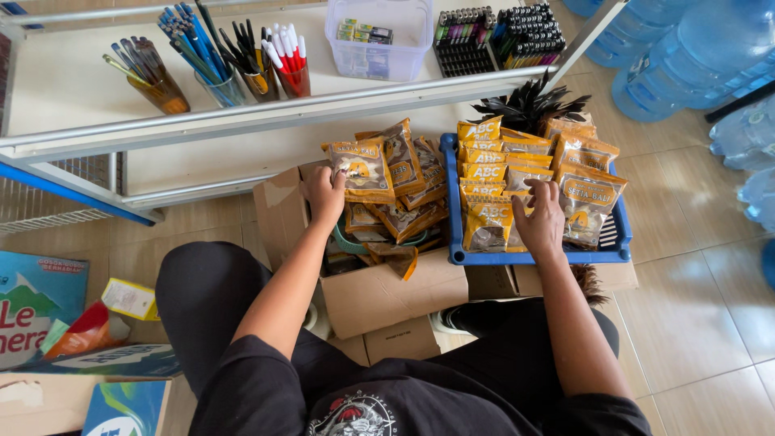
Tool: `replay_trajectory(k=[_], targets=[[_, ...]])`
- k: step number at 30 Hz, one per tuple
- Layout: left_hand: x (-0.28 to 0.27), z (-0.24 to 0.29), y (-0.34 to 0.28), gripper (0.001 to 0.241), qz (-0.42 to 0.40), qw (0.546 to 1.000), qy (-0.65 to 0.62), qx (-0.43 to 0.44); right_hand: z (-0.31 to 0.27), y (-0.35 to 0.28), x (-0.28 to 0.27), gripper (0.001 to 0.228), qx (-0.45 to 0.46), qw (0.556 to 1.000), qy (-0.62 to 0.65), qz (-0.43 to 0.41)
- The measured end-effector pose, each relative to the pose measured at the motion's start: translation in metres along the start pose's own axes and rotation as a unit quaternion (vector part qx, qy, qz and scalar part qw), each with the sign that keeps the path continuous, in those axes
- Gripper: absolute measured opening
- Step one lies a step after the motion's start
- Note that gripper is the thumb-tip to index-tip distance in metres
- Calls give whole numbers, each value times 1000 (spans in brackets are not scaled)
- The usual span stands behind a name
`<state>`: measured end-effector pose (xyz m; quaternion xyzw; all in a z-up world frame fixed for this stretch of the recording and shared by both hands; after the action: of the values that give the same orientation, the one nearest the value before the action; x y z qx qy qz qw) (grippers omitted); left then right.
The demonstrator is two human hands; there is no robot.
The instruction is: The person sits on the floor and transfers yellow snack packets from a cardboard box into a blue plastic basket, arranging them in neat rows. The person also moves a small green basket and a cloth aside to access the box.
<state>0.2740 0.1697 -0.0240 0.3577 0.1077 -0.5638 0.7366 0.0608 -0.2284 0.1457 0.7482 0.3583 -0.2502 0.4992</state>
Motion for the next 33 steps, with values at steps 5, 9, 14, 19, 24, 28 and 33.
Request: replay_trajectory(k=[5, 9, 14, 19, 24, 28, 33], targets=[[-53, 68, -7, 25, 47, 993, -78, 71, -15, -4, 5, 39, 28, 999, 28, -33], [-86, 130, -27, 26, 67, 981, -147, 111, -17, -26, 40, 37, 230, 925, 268, -138], [-97, 204, -64, 29, 9, 971, -213, 111, -26, -59, 79, 52, 285, 752, 513, -301], [-100, 242, -102, 30, -39, 943, -231, 237, -13, -77, 97, 59, 378, 638, 594, -311], [-91, 220, -108, 31, -113, 932, -131, 318, -16, -83, 95, 48, 324, 715, 541, -303], [-100, 190, -107, 37, -120, 932, -80, 332, -37, -80, 91, 40, 275, 763, 503, -299], [-91, 156, -101, 50, -135, 959, -125, 217, -52, -72, 93, 37, 270, 728, 557, -296]])
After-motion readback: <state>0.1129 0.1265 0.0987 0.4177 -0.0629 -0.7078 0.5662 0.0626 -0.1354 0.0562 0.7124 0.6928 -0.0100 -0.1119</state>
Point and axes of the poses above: each hand's wrist, its own y-axis towards the middle knuckle, its own x-axis out of the palm, z = x × y, the point moved 5 cm from there along y, towards the middle knuckle, and after that the axes turned 5 degrees about z, right-handed, at the moved point
